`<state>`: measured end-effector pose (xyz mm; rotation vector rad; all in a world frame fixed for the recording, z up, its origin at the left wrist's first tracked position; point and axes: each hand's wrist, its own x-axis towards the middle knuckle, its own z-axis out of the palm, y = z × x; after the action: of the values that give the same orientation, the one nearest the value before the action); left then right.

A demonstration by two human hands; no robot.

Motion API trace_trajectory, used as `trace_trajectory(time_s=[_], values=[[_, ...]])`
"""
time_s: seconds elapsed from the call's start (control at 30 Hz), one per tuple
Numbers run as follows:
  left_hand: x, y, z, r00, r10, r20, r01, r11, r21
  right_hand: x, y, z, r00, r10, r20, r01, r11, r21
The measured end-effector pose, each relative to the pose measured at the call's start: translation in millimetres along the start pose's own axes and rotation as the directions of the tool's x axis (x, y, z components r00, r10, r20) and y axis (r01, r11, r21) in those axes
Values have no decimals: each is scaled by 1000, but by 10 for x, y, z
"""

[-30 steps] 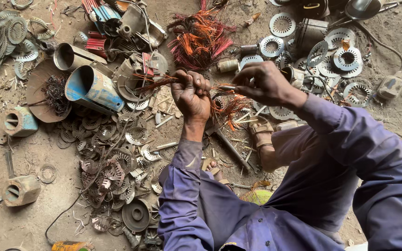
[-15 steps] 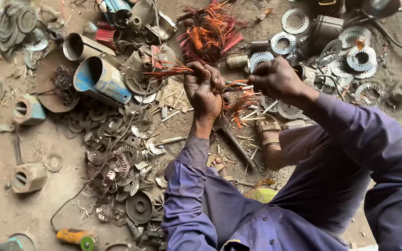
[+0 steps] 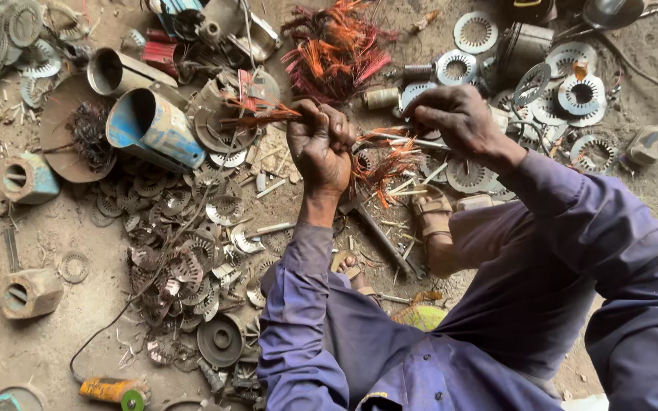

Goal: The person sits on the ground and manually pulls copper wire from disassembled motor stators. They separate the extracted copper strands and place them into a growing pile, occasionally using pliers to assist with the removal.

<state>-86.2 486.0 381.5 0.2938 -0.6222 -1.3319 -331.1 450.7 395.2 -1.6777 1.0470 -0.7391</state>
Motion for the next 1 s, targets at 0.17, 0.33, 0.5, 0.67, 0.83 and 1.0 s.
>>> trace_trajectory(time_s=[0.17, 0.33, 0.5, 0.67, 0.83, 1.0], values=[[-17, -50, 40, 999, -7, 40, 6, 999, 45, 40, 17, 62, 977, -189, 102, 212, 922, -323], [-72, -139, -26, 996, -74, 52, 71, 996, 60, 38, -73, 149, 995, -58, 75, 79, 948, -308], [-58, -305, -197, 957, -80, -277, 127, 980, 155, -32, -131, 289, 759, -637, 135, 456, 373, -808], [43, -187, -326, 903, -4, -430, 48, 995, 90, -11, -28, 327, 869, -363, -336, 439, 878, 189], [116, 57, -347, 987, 61, -149, -96, 966, -238, -41, -28, 308, 852, -522, 38, 523, 848, -88], [99, 89, -281, 997, 71, -17, -72, 952, -296, -138, -25, 834, 864, 235, 444, -451, 754, 477]])
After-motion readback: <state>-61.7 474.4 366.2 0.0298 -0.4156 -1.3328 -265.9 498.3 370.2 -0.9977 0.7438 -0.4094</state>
